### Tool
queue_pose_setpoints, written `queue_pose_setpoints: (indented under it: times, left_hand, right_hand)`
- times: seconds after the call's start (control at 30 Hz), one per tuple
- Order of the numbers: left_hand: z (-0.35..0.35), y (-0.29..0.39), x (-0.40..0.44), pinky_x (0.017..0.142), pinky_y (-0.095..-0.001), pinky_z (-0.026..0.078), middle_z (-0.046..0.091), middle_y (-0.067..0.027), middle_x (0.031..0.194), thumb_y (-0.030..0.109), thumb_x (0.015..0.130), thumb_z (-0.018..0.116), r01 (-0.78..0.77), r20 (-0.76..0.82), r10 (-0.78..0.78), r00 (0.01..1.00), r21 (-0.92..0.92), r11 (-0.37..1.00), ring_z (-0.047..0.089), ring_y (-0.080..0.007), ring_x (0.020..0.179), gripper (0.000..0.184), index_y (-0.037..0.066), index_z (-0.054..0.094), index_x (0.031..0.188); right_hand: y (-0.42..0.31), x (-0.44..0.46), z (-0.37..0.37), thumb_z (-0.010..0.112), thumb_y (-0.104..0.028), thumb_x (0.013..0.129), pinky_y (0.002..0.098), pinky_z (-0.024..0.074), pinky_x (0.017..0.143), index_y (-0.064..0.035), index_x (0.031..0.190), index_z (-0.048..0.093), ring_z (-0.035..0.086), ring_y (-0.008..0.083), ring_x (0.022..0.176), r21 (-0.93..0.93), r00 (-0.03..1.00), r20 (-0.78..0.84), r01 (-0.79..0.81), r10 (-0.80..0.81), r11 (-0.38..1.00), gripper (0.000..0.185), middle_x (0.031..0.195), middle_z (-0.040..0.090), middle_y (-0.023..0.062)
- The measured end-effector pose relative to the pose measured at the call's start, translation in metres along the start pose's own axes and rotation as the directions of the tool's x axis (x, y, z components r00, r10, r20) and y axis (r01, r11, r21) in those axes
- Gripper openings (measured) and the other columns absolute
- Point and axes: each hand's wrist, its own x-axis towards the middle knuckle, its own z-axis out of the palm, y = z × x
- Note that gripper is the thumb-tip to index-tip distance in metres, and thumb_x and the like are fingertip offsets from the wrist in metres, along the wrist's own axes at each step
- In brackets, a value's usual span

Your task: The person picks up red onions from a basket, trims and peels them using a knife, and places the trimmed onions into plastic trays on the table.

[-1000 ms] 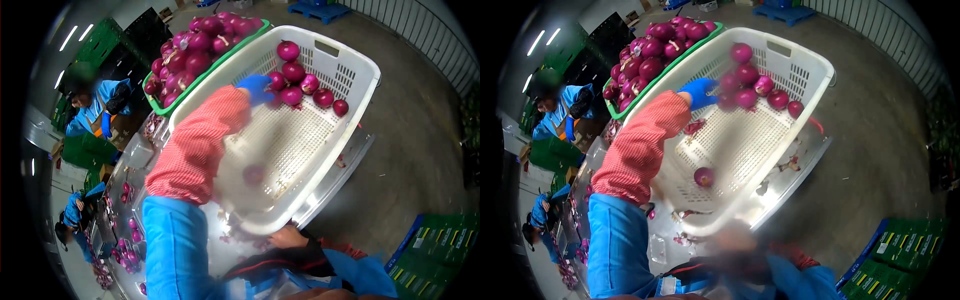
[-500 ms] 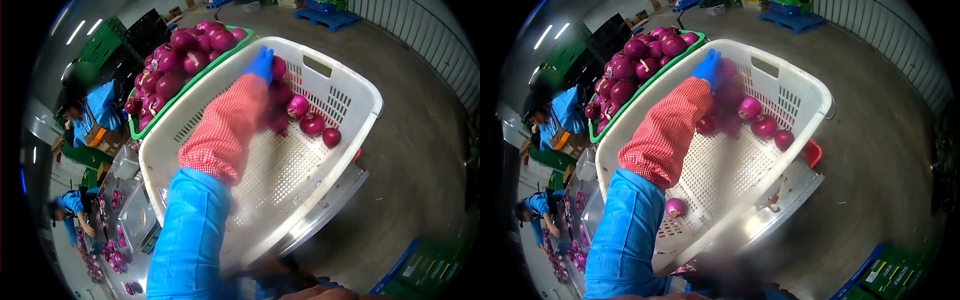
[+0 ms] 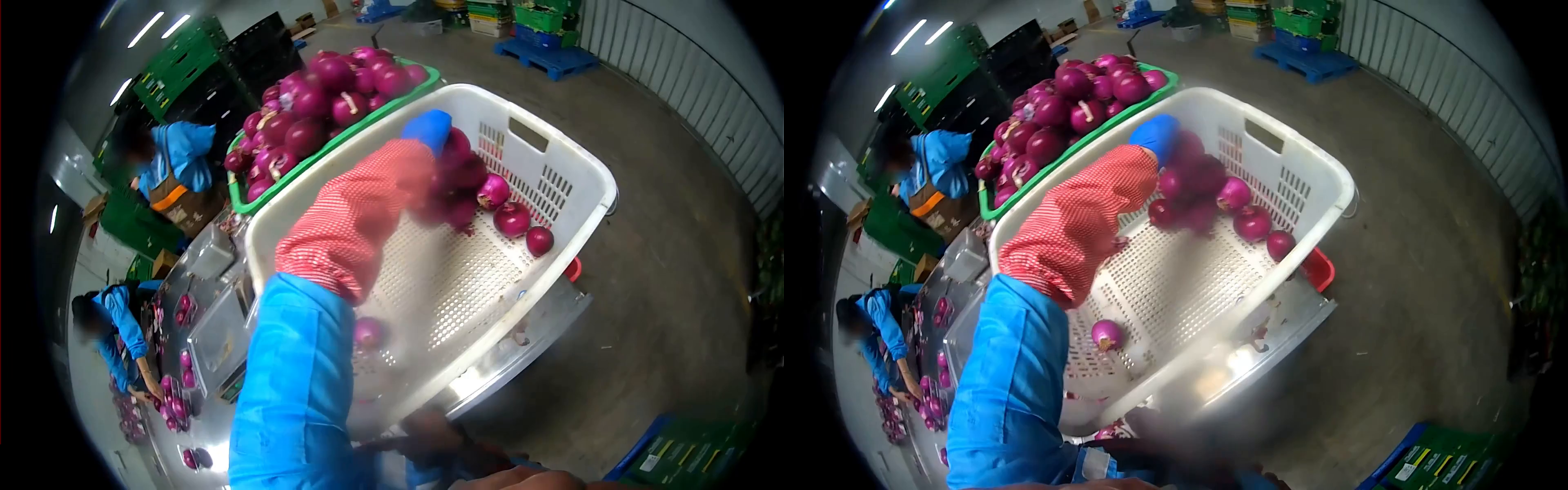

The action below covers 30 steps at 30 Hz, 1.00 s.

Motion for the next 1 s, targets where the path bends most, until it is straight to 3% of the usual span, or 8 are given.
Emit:
queue_pose_setpoints:
  times: [0.1,0.17,0.23,0.3,0.5,0.63,0.7,1.0]
  left_hand:
    - [-0.061,0.004,-0.064,0.071,-0.0435,0.054,0.068,-0.0214,0.090,0.018,0.087,0.057,-0.213,-0.034,0.227,0.973,0.235,0.948,0.068,-0.0358,0.084,0.020,0.006,0.072,0.091]
    - [-0.098,-0.012,-0.103,0.071,-0.0359,0.053,0.065,-0.0193,0.089,0.013,0.086,0.058,-0.285,-0.023,0.309,0.951,0.324,0.902,0.065,-0.0304,0.079,0.017,0.006,0.068,0.099]
    - [-0.153,-0.015,-0.168,0.072,-0.0319,0.053,0.063,-0.0143,0.092,0.011,0.088,0.058,-0.282,-0.068,0.309,0.949,0.262,0.923,0.062,-0.0239,0.081,0.020,0.006,0.064,0.107]
    - [-0.167,-0.058,-0.218,0.073,-0.0284,0.052,0.059,-0.0052,0.099,0.012,0.093,0.057,-0.347,-0.322,0.225,0.920,-0.399,0.849,0.057,-0.0164,0.088,0.024,0.007,0.055,0.117]
    - [-0.252,-0.085,-0.416,0.073,-0.0364,0.059,0.059,-0.0089,0.100,0.026,0.099,0.051,0.171,0.036,-0.283,0.958,-0.866,0.469,0.063,-0.0191,0.093,0.024,0.005,0.052,0.110]
    - [-0.237,-0.116,-0.540,0.076,-0.0457,0.059,0.058,-0.0088,0.092,0.024,0.096,0.055,0.311,0.251,-0.325,0.912,-0.939,0.148,0.064,-0.0251,0.093,0.022,0.005,0.052,0.104]
    - [-0.215,-0.120,-0.592,0.079,-0.0477,0.058,0.060,-0.0115,0.101,0.022,0.095,0.056,0.283,0.258,-0.391,0.884,-0.959,0.007,0.064,-0.0274,0.098,0.020,0.005,0.052,0.104]
    - [-0.173,-0.123,-0.681,0.084,-0.0484,0.056,0.051,-0.0119,0.128,0.028,0.091,0.062,0.362,0.455,-0.336,0.825,-0.881,-0.306,0.057,-0.0296,0.114,0.049,0.008,0.044,0.132]
  right_hand:
    - [-0.008,-0.011,-0.004,0.054,-0.026,0.092,0.0401,0.0508,0.078,-0.0115,0.108,0.068,0.065,0.0311,0.086,-0.050,0.989,-0.021,0.142,-0.143,0.989,0.026,0.096,0.069,0.0131]
    - [-0.049,-0.015,-0.027,0.053,-0.029,0.093,0.0399,0.0508,0.080,-0.0128,0.110,0.067,0.065,0.0302,0.090,-0.505,0.944,0.284,-0.002,0.169,0.863,0.027,0.101,0.068,0.0126]
    - [-0.043,-0.025,-0.010,0.064,-0.018,0.082,0.0420,0.0535,0.071,-0.0057,0.097,0.067,0.066,0.0323,0.082,-0.124,0.914,-0.119,0.375,-0.389,0.919,0.019,0.089,0.067,0.0140]
    - [-0.063,-0.033,-0.009,0.065,-0.011,0.081,0.0389,0.0529,0.067,-0.0045,0.094,0.065,0.066,0.0327,0.076,-0.133,0.910,-0.089,0.392,-0.405,0.910,0.014,0.085,0.065,0.0149]
    - [-0.134,-0.031,0.024,0.068,-0.002,0.073,0.0348,0.0519,0.064,-0.0063,0.101,0.065,0.066,0.0280,0.072,-0.297,0.892,0.068,0.446,-0.447,0.844,0.029,0.082,0.066,0.0109]
    - [-0.153,-0.017,0.076,0.065,-0.004,0.085,0.0289,0.0494,0.065,-0.0004,0.122,0.056,0.058,0.0100,0.071,0.403,0.964,-0.212,0.237,-0.161,0.884,0.038,0.079,0.060,0.0022]
    - [-0.170,0.001,0.086,0.059,-0.008,0.091,0.0261,0.0456,0.074,0.0018,0.124,0.050,0.053,0.0090,0.075,0.310,0.892,-0.363,0.388,-0.269,0.868,0.036,0.079,0.057,0.0015]
    - [-0.187,0.027,0.114,0.059,-0.040,0.094,0.0201,0.0346,0.045,-0.0032,0.120,0.057,0.042,0.0029,0.051,0.634,0.999,0.012,0.016,-0.030,0.773,0.045,0.072,0.052,-0.0031]
